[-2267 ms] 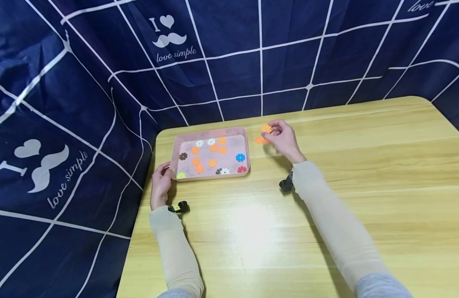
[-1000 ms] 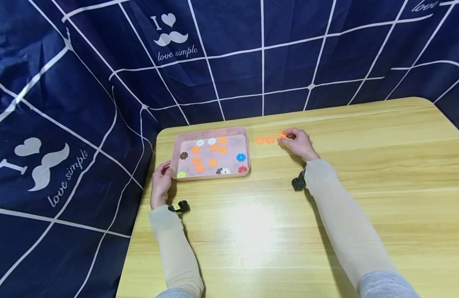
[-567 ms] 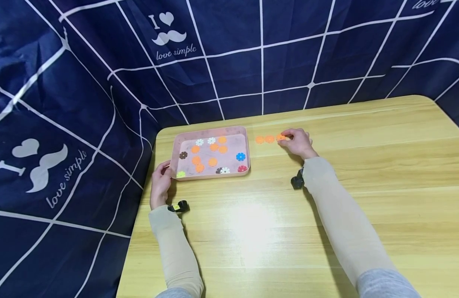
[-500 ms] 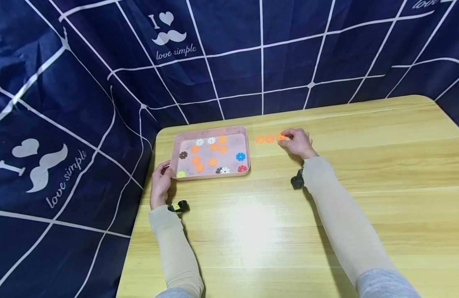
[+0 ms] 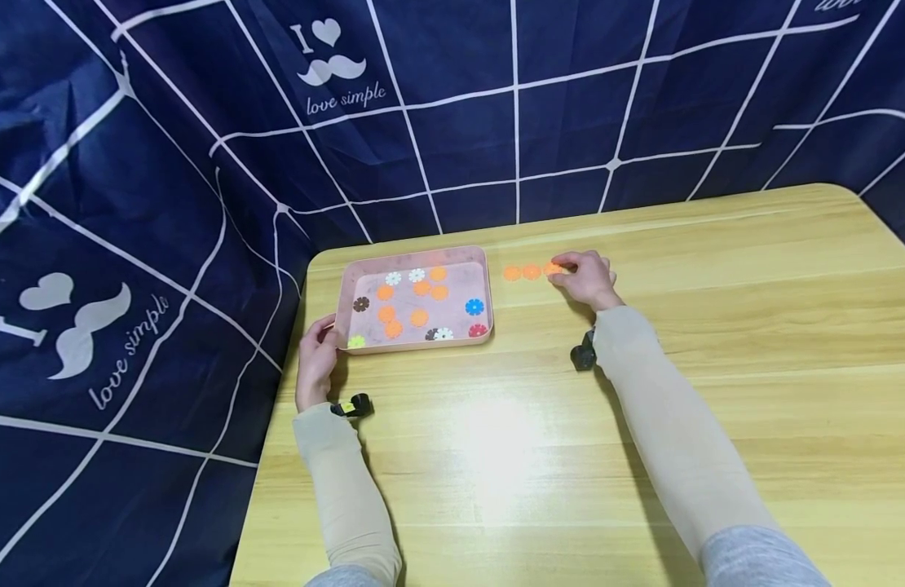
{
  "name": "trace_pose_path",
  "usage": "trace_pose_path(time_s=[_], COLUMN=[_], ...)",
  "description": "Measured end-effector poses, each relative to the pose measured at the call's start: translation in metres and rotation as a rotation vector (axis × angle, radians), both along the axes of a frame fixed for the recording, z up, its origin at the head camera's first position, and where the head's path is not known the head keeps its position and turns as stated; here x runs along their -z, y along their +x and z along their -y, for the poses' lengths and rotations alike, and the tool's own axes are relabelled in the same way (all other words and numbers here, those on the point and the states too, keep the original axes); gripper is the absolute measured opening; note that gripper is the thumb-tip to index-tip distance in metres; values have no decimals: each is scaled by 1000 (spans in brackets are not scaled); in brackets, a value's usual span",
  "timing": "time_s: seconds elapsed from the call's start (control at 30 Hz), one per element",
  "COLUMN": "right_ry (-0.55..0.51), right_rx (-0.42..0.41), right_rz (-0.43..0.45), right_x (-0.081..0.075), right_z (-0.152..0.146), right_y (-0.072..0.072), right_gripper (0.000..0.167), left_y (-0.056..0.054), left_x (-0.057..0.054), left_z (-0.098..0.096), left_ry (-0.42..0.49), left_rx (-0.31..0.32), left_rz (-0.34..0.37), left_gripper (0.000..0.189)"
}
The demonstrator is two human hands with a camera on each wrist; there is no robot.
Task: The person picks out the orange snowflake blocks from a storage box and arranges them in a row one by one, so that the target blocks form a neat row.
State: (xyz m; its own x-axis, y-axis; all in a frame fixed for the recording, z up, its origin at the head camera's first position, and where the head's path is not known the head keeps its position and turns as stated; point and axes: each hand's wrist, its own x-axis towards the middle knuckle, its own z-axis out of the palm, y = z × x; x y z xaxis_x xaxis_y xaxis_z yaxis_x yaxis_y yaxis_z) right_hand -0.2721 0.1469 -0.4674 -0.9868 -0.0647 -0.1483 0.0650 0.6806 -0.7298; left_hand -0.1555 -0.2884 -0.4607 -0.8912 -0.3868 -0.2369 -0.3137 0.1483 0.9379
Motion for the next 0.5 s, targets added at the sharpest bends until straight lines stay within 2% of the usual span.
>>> trace_pose_path(time_s=[0.33, 0.5], right_ry=[9, -20], right_rx=[24, 29], right_rz=[-3, 9], right_x=[-1, -1], right_z=[2, 1], right_y=[0, -1], right_gripper=[42, 44], left_y=[0, 0], left_x=[0, 0], left_z=[0, -1], left_ry=[7, 8], left_rx=[-8, -7], left_rz=[-2, -1], left_gripper=[41, 39])
